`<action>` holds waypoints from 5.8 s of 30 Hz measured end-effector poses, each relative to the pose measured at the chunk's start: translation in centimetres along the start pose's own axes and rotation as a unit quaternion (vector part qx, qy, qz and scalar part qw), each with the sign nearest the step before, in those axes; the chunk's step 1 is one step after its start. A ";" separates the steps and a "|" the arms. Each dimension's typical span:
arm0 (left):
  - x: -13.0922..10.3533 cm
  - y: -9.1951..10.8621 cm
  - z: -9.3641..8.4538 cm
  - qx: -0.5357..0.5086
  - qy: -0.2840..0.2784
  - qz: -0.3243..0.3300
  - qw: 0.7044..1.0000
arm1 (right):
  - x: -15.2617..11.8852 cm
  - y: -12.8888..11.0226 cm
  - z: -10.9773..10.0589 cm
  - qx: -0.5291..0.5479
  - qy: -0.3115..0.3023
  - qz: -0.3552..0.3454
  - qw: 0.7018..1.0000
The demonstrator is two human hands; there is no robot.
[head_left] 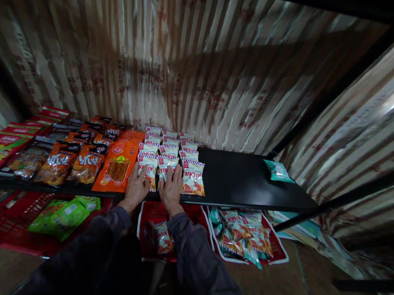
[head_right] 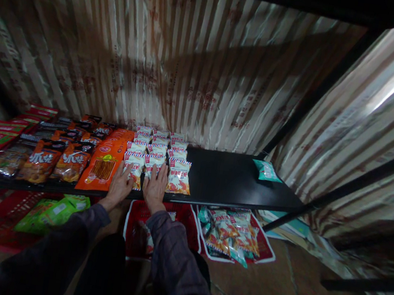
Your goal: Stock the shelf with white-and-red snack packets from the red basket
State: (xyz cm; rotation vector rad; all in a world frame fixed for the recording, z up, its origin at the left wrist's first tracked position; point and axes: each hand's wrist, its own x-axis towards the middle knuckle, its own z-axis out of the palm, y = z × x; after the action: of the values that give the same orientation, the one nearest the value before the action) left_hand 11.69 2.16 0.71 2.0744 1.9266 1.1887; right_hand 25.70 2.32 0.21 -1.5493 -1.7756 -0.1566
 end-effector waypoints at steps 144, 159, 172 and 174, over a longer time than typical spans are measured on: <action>-3.0 9.9 2.6 0.090 -0.130 0.146 0.977 | -1.4 9.6 -5.4 0.000 -0.034 0.067 0.997; -3.0 9.8 2.6 0.096 -0.127 0.148 0.976 | -1.6 9.8 -5.5 -0.010 -0.036 0.055 0.998; -3.1 9.6 2.8 0.091 -0.130 0.145 0.977 | -1.3 9.4 -5.9 -0.011 -0.046 0.062 0.997; -3.0 9.6 2.9 0.090 -0.129 0.145 0.977 | -1.3 9.4 -5.9 -0.009 -0.048 0.063 0.997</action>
State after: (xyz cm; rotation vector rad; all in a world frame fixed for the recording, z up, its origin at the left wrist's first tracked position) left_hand 21.47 -1.28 2.39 2.5267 1.7134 0.7538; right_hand 36.73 0.43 0.05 -1.7027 -1.7460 -0.0381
